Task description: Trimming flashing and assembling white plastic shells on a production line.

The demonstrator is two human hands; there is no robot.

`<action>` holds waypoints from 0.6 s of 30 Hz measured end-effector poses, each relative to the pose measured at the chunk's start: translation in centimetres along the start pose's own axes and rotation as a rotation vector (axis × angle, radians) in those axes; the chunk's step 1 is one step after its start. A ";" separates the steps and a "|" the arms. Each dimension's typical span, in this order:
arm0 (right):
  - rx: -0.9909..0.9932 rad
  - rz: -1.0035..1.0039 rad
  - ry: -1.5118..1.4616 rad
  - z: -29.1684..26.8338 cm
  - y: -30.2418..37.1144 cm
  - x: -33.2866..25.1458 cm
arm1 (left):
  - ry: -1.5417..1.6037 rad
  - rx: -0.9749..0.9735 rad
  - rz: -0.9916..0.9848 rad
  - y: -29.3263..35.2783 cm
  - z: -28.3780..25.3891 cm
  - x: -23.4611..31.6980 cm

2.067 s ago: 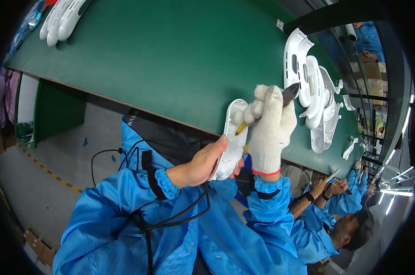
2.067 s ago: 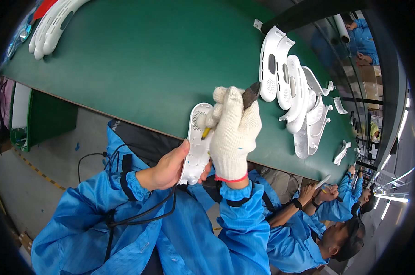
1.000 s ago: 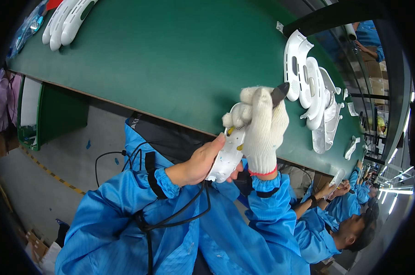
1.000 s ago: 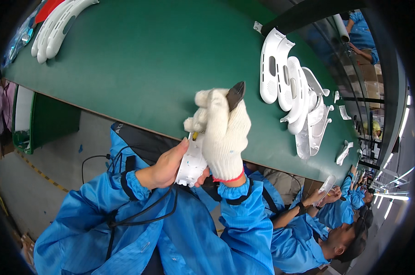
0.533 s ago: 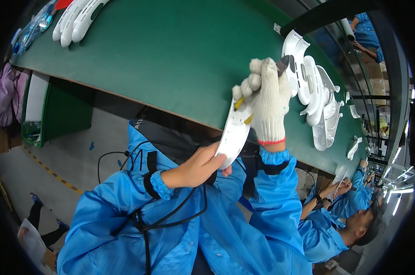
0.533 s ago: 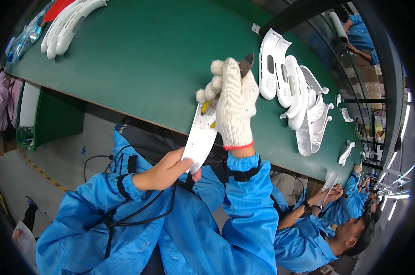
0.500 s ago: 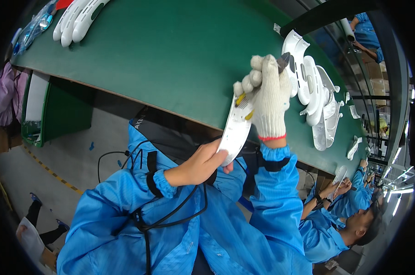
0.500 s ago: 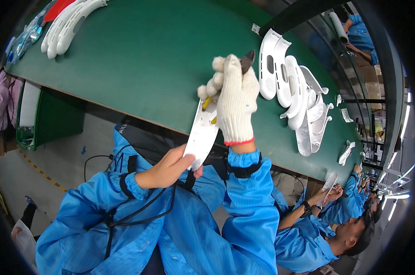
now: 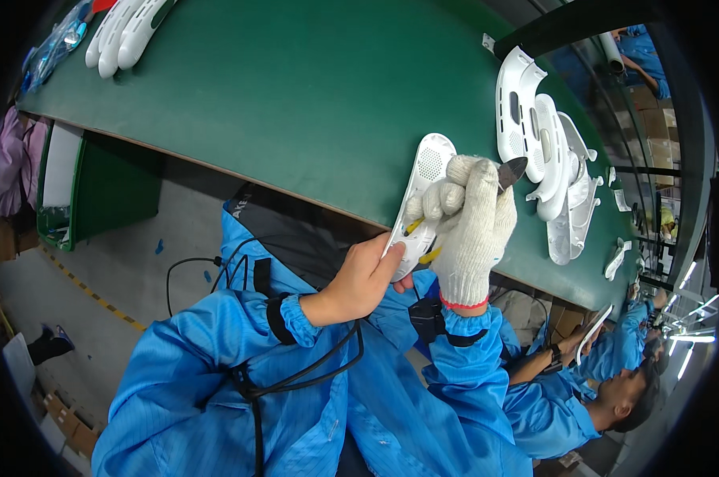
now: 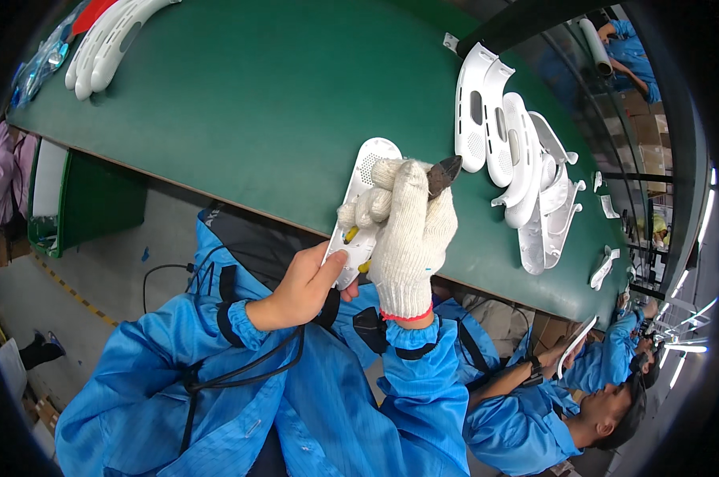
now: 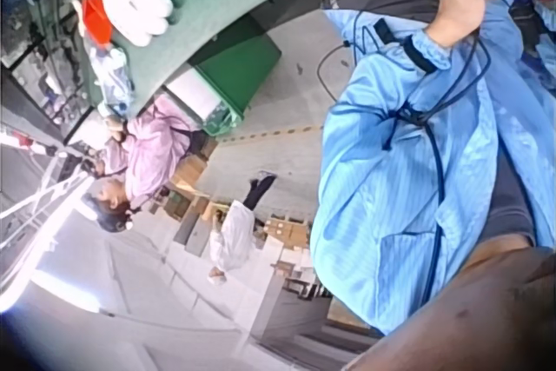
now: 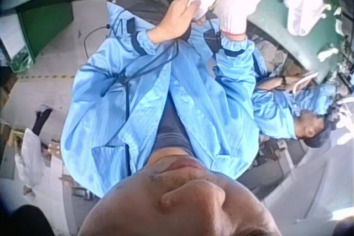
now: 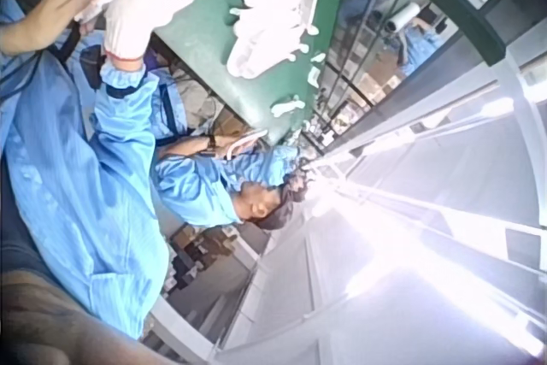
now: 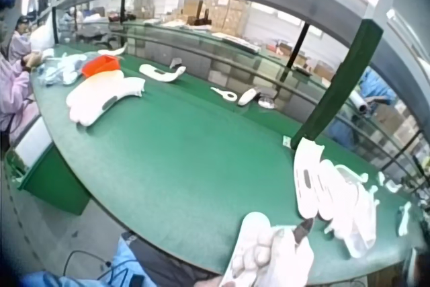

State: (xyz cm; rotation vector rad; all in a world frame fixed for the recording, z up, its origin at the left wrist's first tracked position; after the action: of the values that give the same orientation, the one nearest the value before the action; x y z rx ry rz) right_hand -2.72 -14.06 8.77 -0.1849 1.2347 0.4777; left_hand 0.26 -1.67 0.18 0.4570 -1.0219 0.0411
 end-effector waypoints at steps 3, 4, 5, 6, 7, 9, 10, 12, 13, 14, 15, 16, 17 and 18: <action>0.008 0.005 0.015 -0.2 -0.1 0.0 | -0.010 0.003 -0.010 -0.1 0.1 0.1; 0.012 -0.002 0.001 -0.2 -0.1 0.1 | -0.018 -0.001 -0.012 -0.1 0.1 0.1; 0.016 -0.009 -0.013 -0.3 -0.1 0.1 | -0.025 -0.005 -0.015 0.0 0.1 0.2; 0.015 -0.006 -0.011 -0.3 -0.1 0.1 | -0.023 -0.004 -0.017 0.0 0.0 0.3; 0.017 -0.007 -0.010 -0.3 -0.1 0.1 | -0.032 -0.017 -0.030 0.0 0.0 0.4; 0.018 -0.004 -0.011 -0.3 0.0 0.2 | -0.040 -0.028 -0.046 0.1 -0.1 0.3; 0.014 -0.008 -0.012 -0.2 0.0 0.3 | -0.040 -0.024 -0.048 0.1 -0.1 0.3; 0.013 -0.011 -0.010 -0.2 0.2 0.4 | -0.038 -0.023 -0.052 0.0 0.0 0.3; 0.004 -0.031 -0.017 -0.3 0.4 0.4 | -0.049 -0.025 -0.046 0.0 0.0 0.3; -0.005 -0.049 -0.024 -0.3 0.6 0.4 | -0.060 -0.025 -0.040 0.1 0.0 0.3; -0.004 -0.047 -0.024 -0.3 0.8 0.4 | -0.059 -0.024 -0.043 0.1 0.0 0.4; -0.017 -0.059 0.030 -0.1 1.1 0.4 | -0.062 -0.023 -0.040 0.1 0.0 0.5; -0.029 -0.074 0.085 0.1 1.4 0.4 | -0.064 -0.024 -0.037 0.1 0.1 0.7; -0.027 -0.074 0.085 -0.1 1.8 0.7 | -0.064 -0.026 -0.038 0.1 0.2 0.8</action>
State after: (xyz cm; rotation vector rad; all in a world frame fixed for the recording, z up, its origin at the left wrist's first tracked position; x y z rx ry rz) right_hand -3.44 -12.37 8.25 -0.2757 1.3002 0.4257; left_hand 0.50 -1.76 1.00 0.4563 -1.0753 -0.0211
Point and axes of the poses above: each hand's wrist, its own y-axis away from the middle knuckle, its own z-axis out of the palm, x = y × z, the point moved 2 cm from there along -y, towards the middle knuckle, and after that the axes turned 4 degrees about -z, right-handed, at the moved point
